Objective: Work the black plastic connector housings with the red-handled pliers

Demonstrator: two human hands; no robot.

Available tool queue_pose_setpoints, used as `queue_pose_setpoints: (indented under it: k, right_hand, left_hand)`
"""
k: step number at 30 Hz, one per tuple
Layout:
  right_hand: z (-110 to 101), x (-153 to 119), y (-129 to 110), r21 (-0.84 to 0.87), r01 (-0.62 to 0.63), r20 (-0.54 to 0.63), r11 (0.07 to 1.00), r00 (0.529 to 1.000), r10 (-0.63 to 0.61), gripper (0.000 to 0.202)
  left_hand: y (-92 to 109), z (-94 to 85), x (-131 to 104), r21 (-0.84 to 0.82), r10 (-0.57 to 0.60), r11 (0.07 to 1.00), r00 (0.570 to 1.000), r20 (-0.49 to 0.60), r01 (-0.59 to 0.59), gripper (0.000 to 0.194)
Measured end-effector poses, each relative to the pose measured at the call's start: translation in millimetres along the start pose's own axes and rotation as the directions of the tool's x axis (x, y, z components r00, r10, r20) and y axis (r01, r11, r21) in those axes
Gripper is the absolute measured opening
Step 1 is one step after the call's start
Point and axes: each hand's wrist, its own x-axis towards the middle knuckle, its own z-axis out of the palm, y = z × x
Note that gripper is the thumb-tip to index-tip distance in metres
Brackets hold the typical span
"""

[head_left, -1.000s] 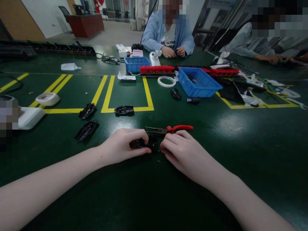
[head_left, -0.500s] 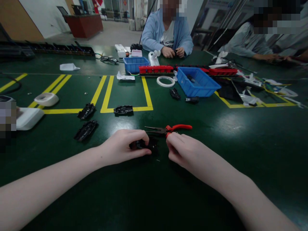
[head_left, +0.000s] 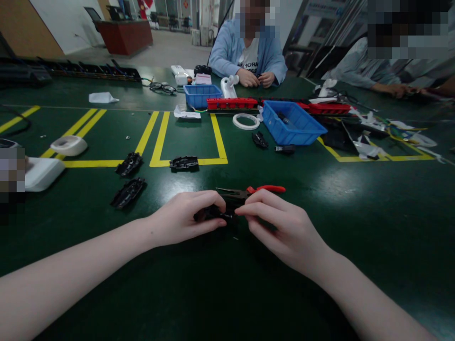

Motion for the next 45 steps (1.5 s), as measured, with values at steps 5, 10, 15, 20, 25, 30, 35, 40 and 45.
queue_pose_setpoints:
  k: [5,10,15,20,25,30,35,40,45]
  right_hand:
    - [7,0,-11,0.069,0.052,-0.106,0.996,0.993,-0.045,0.026]
    - [6,0,-16,0.057,-0.028,-0.151,0.998,0.988,0.036,0.025]
    - [8,-3,-15,0.008,-0.023,-0.168,1.000,0.986,0.024,0.023]
    - [5,-4,-15,-0.096,-0.029,-0.180,0.995,0.984,0.011,0.026]
    - [3,-3,-19,-0.142,0.021,-0.158,0.990,0.986,-0.044,0.024]
    - [5,-4,-18,-0.143,0.054,-0.132,0.988,0.989,-0.073,0.026]
    - [6,-3,-16,-0.149,0.086,-0.113,0.985,0.988,-0.103,0.026]
    - [7,-3,-16,-0.151,0.114,-0.086,0.982,0.988,-0.128,0.022]
    - [6,-2,-14,-0.163,0.142,-0.081,0.976,0.984,-0.157,0.019]
  left_hand:
    - [6,2.3,-3,-0.085,0.097,0.991,0.994,-0.050,-0.100,0.017]
    - [6,5.5,-4,-0.154,0.100,0.980,0.984,-0.146,-0.123,0.030]
    - [2,5.9,-4,-0.136,0.099,0.983,0.981,-0.169,-0.123,0.046]
    - [1,6.2,-4,-0.142,0.046,0.987,0.986,-0.162,-0.069,0.048]
    - [0,6.2,-5,-0.166,0.015,0.986,0.991,-0.130,-0.037,0.040]
    - [-3,7.1,-5,-0.171,-0.002,0.985,0.992,-0.122,-0.019,0.041]
    - [-3,7.6,-4,-0.168,-0.013,0.986,0.992,-0.125,-0.009,0.041]
    - [-2,6.3,-4,-0.154,-0.004,0.988,0.995,-0.104,-0.012,0.040]
    - [-2,5.2,-4,-0.129,0.010,0.991,0.996,-0.093,-0.022,0.040]
